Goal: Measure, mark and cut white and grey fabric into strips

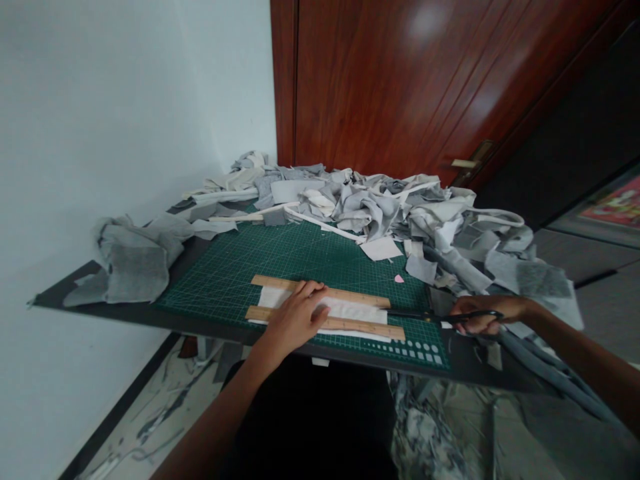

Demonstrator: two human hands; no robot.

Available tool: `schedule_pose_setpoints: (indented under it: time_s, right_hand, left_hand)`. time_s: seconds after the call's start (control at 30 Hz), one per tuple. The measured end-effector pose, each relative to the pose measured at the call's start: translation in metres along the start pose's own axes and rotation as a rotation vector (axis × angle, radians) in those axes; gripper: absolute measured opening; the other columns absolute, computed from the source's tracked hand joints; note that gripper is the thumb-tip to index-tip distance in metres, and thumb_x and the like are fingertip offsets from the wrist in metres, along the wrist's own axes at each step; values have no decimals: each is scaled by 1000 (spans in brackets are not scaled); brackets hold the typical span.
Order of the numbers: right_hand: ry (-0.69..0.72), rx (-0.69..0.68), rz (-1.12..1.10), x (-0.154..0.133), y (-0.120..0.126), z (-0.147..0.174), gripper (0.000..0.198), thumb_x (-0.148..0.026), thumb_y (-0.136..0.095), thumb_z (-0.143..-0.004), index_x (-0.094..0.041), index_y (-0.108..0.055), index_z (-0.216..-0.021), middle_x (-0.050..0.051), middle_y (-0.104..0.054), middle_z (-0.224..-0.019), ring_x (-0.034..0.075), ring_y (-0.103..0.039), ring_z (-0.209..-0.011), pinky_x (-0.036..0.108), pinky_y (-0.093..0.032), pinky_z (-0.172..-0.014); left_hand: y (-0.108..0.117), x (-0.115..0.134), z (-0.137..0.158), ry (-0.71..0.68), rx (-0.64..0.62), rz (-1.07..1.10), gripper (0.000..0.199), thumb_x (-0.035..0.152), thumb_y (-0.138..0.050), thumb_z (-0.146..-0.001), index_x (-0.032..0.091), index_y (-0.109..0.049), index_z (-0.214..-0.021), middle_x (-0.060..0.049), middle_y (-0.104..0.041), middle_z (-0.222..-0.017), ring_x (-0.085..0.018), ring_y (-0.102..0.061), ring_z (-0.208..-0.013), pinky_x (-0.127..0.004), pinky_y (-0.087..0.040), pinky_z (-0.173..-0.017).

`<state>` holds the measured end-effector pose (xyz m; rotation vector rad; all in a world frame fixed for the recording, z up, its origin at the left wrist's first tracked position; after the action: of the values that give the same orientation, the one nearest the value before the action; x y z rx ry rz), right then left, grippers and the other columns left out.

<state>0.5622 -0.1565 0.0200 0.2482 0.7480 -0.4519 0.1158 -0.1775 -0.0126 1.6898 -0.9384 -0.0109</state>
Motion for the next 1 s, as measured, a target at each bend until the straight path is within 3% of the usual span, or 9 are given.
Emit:
schedule_pose_setpoints:
  time_s: [0.13, 0.37, 1.0]
  right_hand:
    - [-20, -11, 4, 2, 1, -6, 59, -64, -85, -69, -14, -61, -90, -10, -37, -57, 2, -22, -43, 14, -18, -34]
    - [-44, -8, 54, 0, 5, -13, 52, -58, -85, -70, -14, -62, -86, -7, -45, -58, 3, -30, -44, 15, -25, -36]
    - [-90, 20, 209, -12, 9, -5, 52, -61, -80, -75, -12, -70, -86, -5, -46, -58, 5, -33, -42, 18, -25, -36]
  left_hand:
    - [-1, 0, -1, 1, -3, -2, 33, 24, -57, -102, 20, -60, -135, -9, -62, -132, -28, -54, -128, -48, -50, -113]
    - [-2, -1, 1, 2, 9, -8, 33, 26, -56, -103, 22, -60, -136, -8, -61, -133, -28, -54, -129, -50, -50, -113]
    - [1, 2, 0, 11, 2, -19, 33, 24, -57, -101, 23, -63, -133, -8, -62, -132, -28, -55, -129, -49, -51, -112]
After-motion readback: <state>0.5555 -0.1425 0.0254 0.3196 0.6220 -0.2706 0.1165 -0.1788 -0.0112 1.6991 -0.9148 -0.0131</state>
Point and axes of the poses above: each hand's wrist, its own z-axis away from the middle knuckle, its own y-axis out of the back of the hand, x = y × z, the point moved 3 cm from there along -z, towards the middle knuckle
